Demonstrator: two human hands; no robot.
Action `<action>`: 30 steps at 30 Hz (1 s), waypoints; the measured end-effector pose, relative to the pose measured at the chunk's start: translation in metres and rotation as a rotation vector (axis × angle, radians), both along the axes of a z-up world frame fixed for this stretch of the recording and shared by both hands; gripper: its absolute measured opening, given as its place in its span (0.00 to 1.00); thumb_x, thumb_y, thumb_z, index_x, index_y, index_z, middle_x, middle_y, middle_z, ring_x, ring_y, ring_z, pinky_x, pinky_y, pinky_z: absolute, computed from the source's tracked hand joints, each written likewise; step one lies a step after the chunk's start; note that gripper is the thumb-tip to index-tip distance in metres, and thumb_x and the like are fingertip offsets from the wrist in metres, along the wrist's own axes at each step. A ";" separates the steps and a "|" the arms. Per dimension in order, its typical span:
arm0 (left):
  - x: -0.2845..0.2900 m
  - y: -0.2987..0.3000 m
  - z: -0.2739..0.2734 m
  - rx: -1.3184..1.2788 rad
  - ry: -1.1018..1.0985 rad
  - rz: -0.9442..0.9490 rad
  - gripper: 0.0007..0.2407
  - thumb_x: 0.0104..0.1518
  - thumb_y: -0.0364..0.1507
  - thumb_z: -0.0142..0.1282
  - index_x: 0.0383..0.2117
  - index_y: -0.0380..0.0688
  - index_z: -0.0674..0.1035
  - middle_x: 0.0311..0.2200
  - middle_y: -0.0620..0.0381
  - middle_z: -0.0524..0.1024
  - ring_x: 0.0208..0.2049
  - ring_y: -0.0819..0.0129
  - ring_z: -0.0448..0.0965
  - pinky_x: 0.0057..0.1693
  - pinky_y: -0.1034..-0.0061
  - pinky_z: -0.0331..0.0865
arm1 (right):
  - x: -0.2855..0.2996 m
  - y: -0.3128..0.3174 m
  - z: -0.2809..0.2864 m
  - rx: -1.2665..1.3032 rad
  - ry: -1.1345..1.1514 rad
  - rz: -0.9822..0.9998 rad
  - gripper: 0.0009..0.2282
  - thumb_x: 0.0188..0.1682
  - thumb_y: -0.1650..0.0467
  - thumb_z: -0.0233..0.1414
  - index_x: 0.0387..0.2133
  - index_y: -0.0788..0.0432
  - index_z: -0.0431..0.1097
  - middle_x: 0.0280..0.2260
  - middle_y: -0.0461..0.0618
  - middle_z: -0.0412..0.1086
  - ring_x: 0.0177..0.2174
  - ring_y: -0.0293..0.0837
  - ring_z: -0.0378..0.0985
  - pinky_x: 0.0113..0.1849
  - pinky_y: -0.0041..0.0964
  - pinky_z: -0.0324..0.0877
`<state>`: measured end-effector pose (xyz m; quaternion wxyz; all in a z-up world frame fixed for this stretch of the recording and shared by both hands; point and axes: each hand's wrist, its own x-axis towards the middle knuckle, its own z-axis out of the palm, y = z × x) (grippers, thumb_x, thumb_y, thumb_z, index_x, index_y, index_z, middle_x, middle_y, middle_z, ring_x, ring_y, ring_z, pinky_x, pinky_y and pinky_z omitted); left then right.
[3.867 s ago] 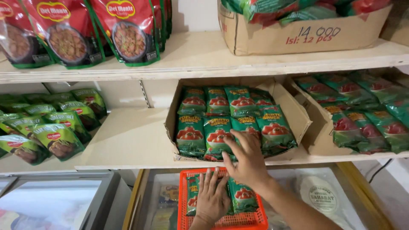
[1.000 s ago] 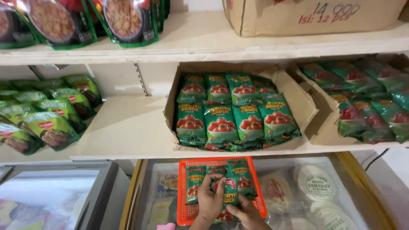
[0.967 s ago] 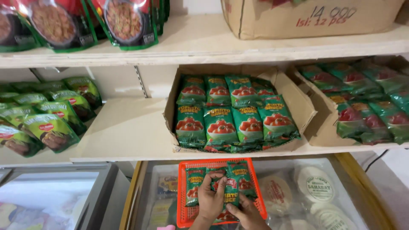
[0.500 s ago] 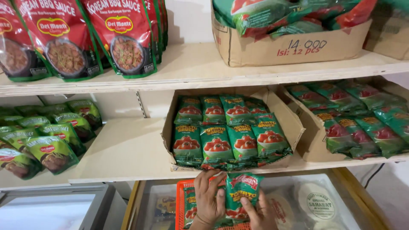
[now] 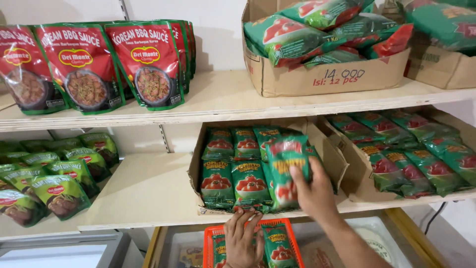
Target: Organizing sauce packets on shelves and cleaning the shelf surface with a cloth.
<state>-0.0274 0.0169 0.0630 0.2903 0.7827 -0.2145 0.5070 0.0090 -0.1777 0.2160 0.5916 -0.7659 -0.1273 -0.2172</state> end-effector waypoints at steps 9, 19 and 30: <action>0.001 0.001 0.001 0.029 -0.002 0.040 0.19 0.50 0.27 0.56 0.51 0.51 0.79 0.53 0.60 0.77 0.59 0.59 0.69 0.58 0.64 0.63 | 0.092 0.009 0.091 -0.636 0.396 -0.454 0.22 0.62 0.56 0.39 0.49 0.62 0.70 0.34 0.58 0.78 0.28 0.53 0.82 0.33 0.47 0.77; 0.004 -0.002 -0.006 0.003 -0.021 0.029 0.22 0.44 0.25 0.57 0.51 0.47 0.80 0.53 0.54 0.76 0.59 0.54 0.70 0.59 0.61 0.65 | 0.242 -0.033 0.055 -1.247 0.143 -0.390 0.23 0.48 0.69 0.43 0.57 0.62 0.69 0.60 0.54 0.68 0.55 0.56 0.73 0.54 0.47 0.69; 0.004 -0.005 -0.011 -0.047 0.057 -0.012 0.21 0.45 0.24 0.55 0.50 0.48 0.81 0.53 0.53 0.76 0.59 0.54 0.69 0.58 0.59 0.65 | 0.245 -0.042 0.038 -1.232 0.289 -0.390 0.16 0.47 0.69 0.48 0.43 0.64 0.78 0.47 0.60 0.77 0.45 0.57 0.80 0.46 0.48 0.75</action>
